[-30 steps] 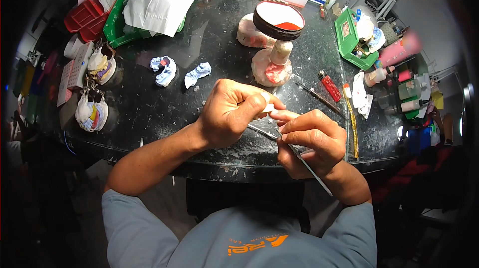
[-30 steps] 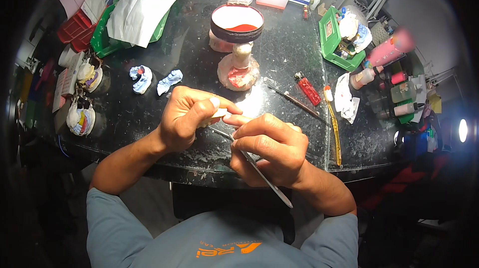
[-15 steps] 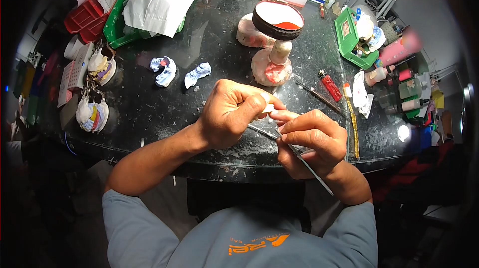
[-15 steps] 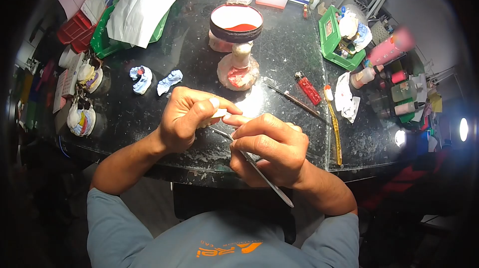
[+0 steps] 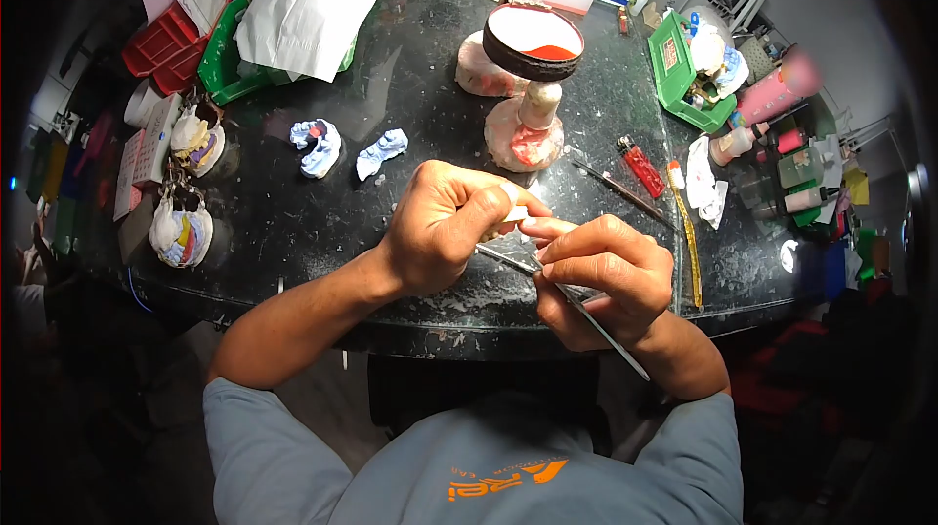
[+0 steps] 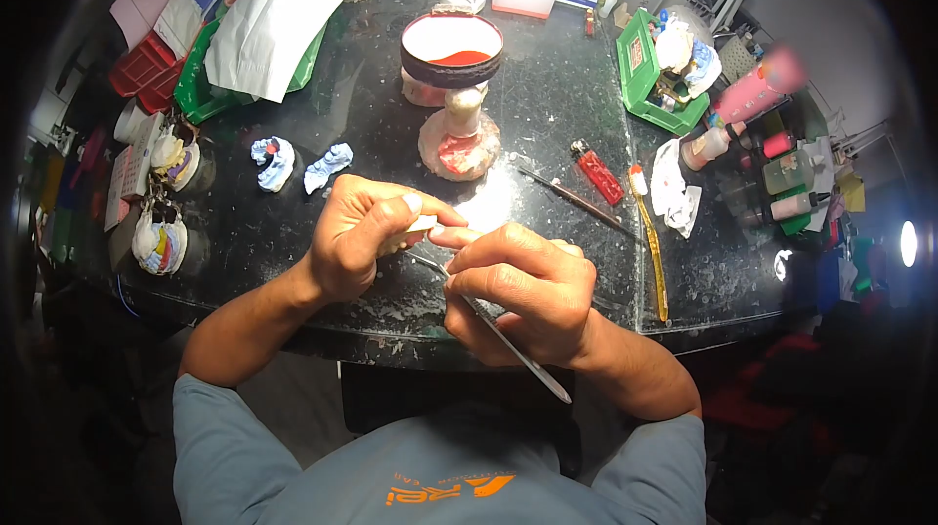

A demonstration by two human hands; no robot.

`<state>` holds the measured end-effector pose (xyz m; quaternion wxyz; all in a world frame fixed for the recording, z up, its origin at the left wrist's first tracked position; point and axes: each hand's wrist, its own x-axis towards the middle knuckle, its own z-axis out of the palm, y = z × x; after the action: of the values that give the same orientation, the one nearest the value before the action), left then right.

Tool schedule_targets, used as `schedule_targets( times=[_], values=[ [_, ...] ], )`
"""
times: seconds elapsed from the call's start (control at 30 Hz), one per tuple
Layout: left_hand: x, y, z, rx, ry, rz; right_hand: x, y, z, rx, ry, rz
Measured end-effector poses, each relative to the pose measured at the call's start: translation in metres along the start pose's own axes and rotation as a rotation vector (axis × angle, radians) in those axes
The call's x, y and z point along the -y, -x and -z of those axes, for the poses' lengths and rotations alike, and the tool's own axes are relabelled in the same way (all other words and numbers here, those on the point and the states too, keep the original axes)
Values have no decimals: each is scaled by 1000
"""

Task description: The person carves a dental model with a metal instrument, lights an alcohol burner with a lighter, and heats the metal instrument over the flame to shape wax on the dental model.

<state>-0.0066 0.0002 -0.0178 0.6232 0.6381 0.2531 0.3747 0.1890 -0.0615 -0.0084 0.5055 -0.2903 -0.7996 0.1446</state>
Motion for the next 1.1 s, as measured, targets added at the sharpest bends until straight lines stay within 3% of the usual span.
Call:
schedule_targets(
  times=[0.37, 0.47, 1.1],
  values=[
    [3, 0, 2, 26, 73, 45, 2, -3, 3, 44, -23, -7],
    [8, -1, -1, -4, 126, -24, 3, -4, 4, 40, -18, -3],
    [-9, 2, 1, -63, 74, 70, -3, -6, 5, -26, 34, -1]
  ],
)
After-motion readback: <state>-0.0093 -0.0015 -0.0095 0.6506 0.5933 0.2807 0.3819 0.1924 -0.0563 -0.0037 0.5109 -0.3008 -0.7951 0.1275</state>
